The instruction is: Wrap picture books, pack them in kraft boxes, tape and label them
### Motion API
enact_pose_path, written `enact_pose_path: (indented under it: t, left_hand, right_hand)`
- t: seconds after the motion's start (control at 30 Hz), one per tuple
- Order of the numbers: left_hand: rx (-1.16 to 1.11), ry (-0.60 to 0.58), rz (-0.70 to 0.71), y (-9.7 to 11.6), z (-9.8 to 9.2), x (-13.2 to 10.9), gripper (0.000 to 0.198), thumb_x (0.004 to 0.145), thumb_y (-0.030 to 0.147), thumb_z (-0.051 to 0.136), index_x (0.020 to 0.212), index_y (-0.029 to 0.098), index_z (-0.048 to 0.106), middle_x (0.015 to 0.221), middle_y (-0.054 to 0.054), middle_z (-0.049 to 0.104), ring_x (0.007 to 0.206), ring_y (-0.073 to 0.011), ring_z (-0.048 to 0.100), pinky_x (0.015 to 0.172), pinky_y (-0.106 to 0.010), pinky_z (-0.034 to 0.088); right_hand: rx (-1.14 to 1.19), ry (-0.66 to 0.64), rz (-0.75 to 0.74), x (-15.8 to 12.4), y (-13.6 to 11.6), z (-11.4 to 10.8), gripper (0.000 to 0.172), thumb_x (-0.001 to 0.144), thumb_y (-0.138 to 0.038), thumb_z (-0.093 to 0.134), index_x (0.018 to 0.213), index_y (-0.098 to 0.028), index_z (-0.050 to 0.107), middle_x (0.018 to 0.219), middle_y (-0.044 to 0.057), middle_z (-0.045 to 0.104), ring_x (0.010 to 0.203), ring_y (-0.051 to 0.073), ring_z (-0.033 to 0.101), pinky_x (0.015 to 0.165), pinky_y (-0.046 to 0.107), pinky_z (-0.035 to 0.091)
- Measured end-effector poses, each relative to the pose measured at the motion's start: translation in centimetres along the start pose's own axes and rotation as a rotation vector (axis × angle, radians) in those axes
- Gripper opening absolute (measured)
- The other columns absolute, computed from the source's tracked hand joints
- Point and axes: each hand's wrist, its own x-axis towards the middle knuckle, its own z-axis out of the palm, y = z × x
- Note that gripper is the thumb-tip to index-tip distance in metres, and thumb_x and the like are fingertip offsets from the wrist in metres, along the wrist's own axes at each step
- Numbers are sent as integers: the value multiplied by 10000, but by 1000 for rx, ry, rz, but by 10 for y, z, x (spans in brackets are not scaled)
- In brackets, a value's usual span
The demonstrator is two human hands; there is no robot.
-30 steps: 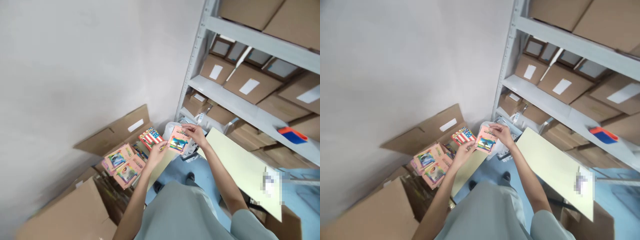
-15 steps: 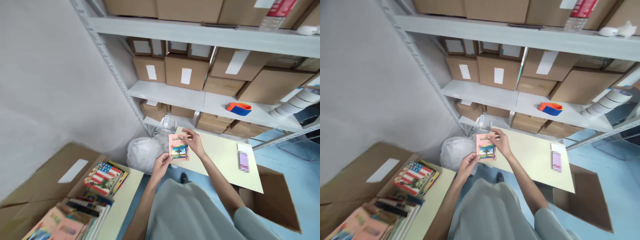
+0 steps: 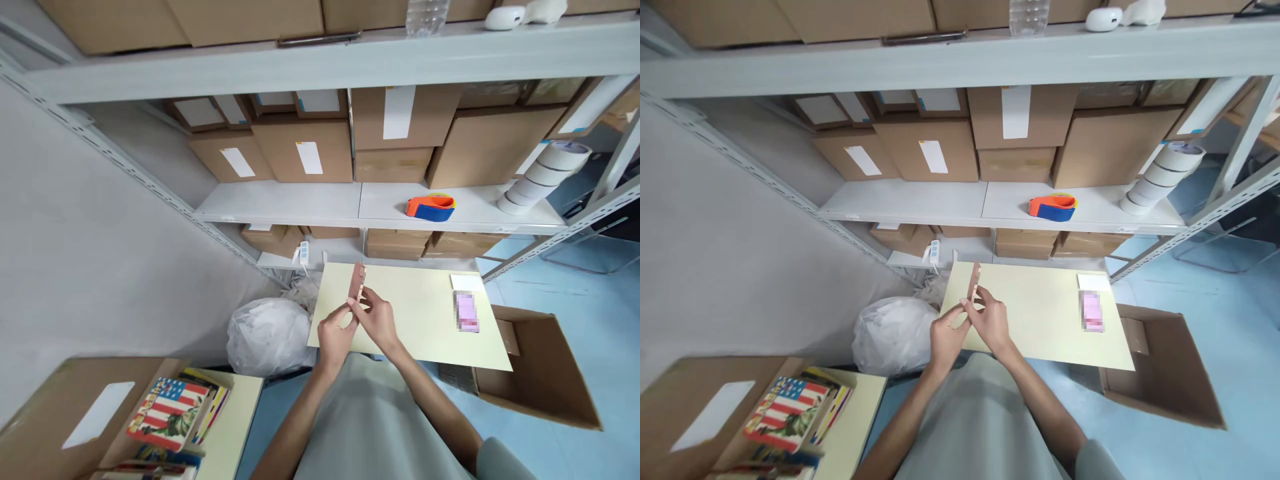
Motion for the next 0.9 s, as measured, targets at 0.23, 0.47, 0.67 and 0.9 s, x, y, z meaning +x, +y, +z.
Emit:
enact_pose_path:
  t: [0.23, 0.47, 0.67, 0.9]
  left_hand:
    - [28, -50, 22, -6, -7, 7, 416, 984, 444, 749, 1354, 257, 782, 1390, -119, 784, 1275, -311, 762, 1157, -497, 591]
    - [-419, -137, -434, -8, -44, 26, 618, 835, 687, 852, 1143, 152, 834, 1164, -166, 850, 1052, -335, 825, 952, -443, 660]
    - [-445, -60, -448, -2, -53, 23, 569, 790, 666, 899, 1046, 159, 866, 1056, -131, 867, 925, -296, 831, 859, -382, 662]
    - [-285, 50, -259, -3, -56, 27, 516, 881, 646, 816, 1111, 189, 883, 1163, -111, 859, 1024, -318, 836, 931, -440, 700]
  right_hand:
    - [108, 15, -35, 20, 12, -16, 548, 1016, -713, 577, 852, -206, 703, 707, 20, 689, 636, 178, 615, 592, 262, 478]
    - [438, -174, 79, 30, 2, -23, 623, 886, -800, 727, 1026, -196, 796, 772, 28, 730, 668, 202, 637, 609, 293, 504]
    - [439, -178, 110, 31, 2, -13, 568, 898, -743, 767, 1070, -205, 828, 859, 38, 800, 713, 208, 700, 626, 294, 552]
    - [332, -10, 94, 37, 17, -2, 632, 871, -731, 795, 1255, -230, 833, 1342, 121, 812, 1216, 346, 779, 1091, 486, 619]
